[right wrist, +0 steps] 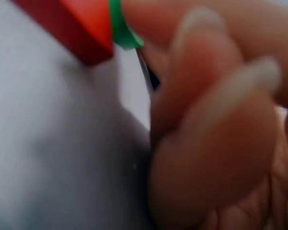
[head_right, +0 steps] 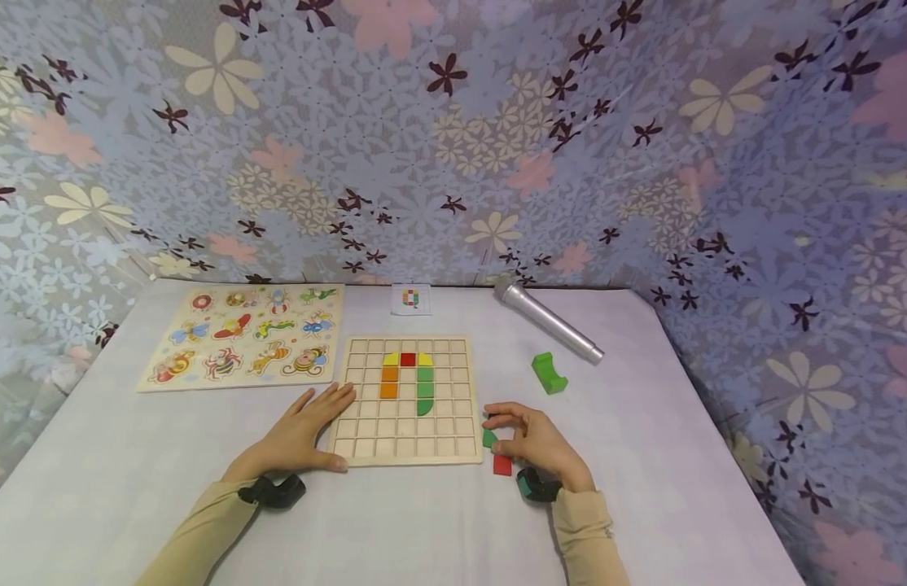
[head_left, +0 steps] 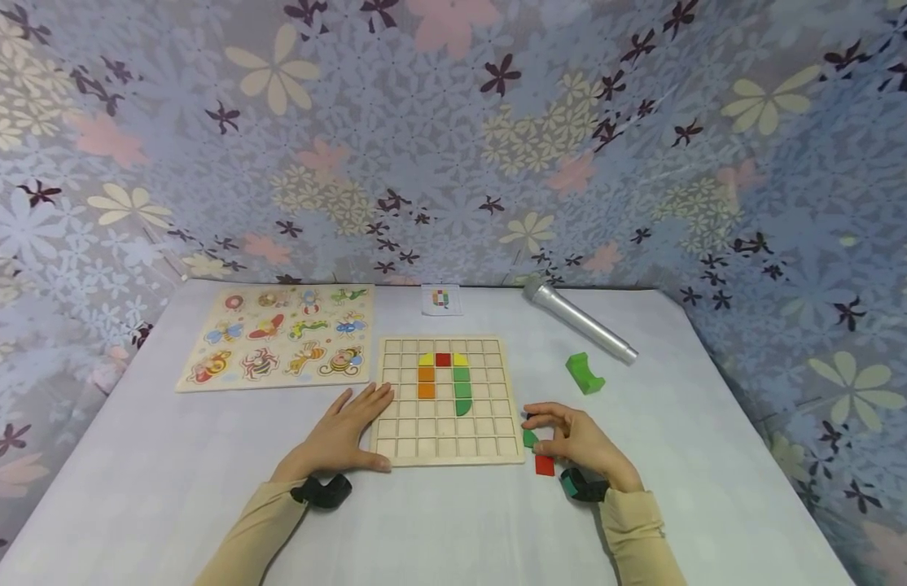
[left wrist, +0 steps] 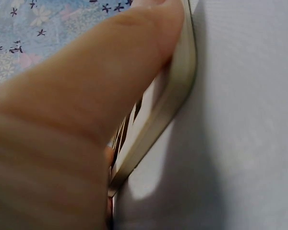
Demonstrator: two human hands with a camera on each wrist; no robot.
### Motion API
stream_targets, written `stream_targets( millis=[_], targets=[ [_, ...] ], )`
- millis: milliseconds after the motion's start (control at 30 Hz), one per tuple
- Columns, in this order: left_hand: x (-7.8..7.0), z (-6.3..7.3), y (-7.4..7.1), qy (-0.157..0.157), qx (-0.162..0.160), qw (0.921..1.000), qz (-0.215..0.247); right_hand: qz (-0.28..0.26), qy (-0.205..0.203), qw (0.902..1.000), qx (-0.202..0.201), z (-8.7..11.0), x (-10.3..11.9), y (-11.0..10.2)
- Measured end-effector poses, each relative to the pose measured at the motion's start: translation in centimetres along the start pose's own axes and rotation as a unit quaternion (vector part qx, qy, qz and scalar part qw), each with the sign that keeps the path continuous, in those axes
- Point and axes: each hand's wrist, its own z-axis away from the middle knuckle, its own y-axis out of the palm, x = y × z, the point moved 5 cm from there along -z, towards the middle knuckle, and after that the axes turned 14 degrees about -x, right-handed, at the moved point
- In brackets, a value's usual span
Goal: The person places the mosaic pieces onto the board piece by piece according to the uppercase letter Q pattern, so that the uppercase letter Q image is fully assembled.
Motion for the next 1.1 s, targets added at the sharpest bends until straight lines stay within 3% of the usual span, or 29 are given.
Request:
stream_targets(
  millis=[200, 433, 733, 1100],
  targets=[
    [-0.01, 0.00, -0.07, -0.001, -0.002, 1.0000, -0.004, 0.020, -0.026, 0.9995, 0.003, -0.19, 0.11, 0.11],
    [0.03, 0.04, -0.01, -0.002, 0.003, 1.0000, -0.002, 0.063, -0.017, 0.9976, -0.021, 0.03, 0.49, 0.34],
    [0.18, 0.17, -0.12, -0.007, 0.005, 1.0000, 0.000, 0.053, -0.042, 0.9968, -0.042, -0.10, 0.72, 0.87],
    [0.15, 0.11, -0.01, -0.006, 0.006, 0.9999, 0.008, 0.022, -0.011, 0.9969, -0.074, -0.03, 0.22, 0.13]
  ],
)
